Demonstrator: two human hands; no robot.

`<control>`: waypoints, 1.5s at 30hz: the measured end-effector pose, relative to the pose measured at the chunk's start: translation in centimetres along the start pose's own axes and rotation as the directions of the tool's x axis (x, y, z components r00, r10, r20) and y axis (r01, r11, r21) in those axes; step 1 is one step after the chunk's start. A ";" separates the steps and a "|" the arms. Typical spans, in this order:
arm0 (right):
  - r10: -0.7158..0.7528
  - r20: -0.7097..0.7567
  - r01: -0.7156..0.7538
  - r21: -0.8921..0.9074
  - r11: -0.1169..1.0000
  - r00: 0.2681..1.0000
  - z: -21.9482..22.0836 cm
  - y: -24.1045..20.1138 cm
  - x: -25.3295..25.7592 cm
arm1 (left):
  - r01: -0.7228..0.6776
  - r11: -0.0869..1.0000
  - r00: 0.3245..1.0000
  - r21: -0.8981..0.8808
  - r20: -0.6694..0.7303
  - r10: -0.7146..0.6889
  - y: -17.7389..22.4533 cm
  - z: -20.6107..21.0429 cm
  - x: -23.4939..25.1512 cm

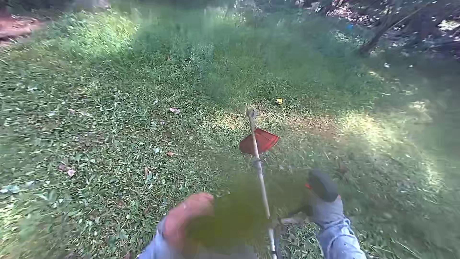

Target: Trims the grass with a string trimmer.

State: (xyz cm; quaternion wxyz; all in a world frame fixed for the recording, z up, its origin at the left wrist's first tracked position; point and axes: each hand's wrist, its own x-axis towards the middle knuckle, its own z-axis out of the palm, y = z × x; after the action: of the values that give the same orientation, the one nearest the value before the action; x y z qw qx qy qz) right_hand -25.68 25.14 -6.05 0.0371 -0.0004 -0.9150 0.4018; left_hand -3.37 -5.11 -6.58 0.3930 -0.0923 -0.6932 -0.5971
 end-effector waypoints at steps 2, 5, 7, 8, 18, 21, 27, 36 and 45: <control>0.013 -0.001 -0.013 0.131 0.991 1.000 1.4 -1.0 4.4 | 0.627 0.730 0.778 0.272 -0.263 -0.570 -15.8 -4.8 -1.2; 0.158 -0.013 -0.145 0.330 0.933 0.987 2.4 0.6 11.6 | 0.996 -0.037 -0.069 -0.087 -0.407 -0.911 -31.6 -6.8 -3.0; 0.310 0.012 -0.269 0.525 0.807 0.951 2.8 -0.3 15.3 | 0.836 -0.036 -0.225 -0.548 -0.281 -0.933 -33.7 -2.7 -1.4; 0.383 0.049 -0.336 0.591 0.734 0.923 3.1 -0.4 17.3 | 0.692 0.007 -0.219 -0.722 -0.220 -0.950 -34.2 -0.3 0.2; 0.527 0.083 -0.521 0.346 0.781 0.846 7.6 4.4 33.8 | 0.688 0.117 0.182 -0.716 0.014 -0.983 -44.7 4.8 17.0; 0.702 0.221 -0.736 0.235 0.635 0.677 8.9 6.6 40.9 | 0.774 0.133 0.152 -0.619 -0.023 -0.988 -47.0 6.8 20.7; 0.594 0.159 -0.593 0.451 0.667 0.789 12.1 10.3 46.2 | 0.796 0.160 0.164 -0.583 -0.047 -0.985 -48.9 8.3 25.5; 0.686 0.158 -0.689 0.356 0.631 0.710 16.9 1.8 49.6 | 0.672 0.142 0.111 -0.727 -0.090 -0.990 -54.6 6.5 29.5; 0.692 0.076 -0.640 0.463 0.613 0.718 19.1 5.2 49.7 | 0.658 0.208 0.185 -0.723 -0.113 -0.976 -57.2 5.3 29.0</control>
State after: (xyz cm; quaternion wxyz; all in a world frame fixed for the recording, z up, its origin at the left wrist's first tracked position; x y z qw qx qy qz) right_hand -76.69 16.15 -19.34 -0.0654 -0.3536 -0.7233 0.5895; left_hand -59.39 -25.70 -30.69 0.1217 0.3947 -0.2743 -0.8685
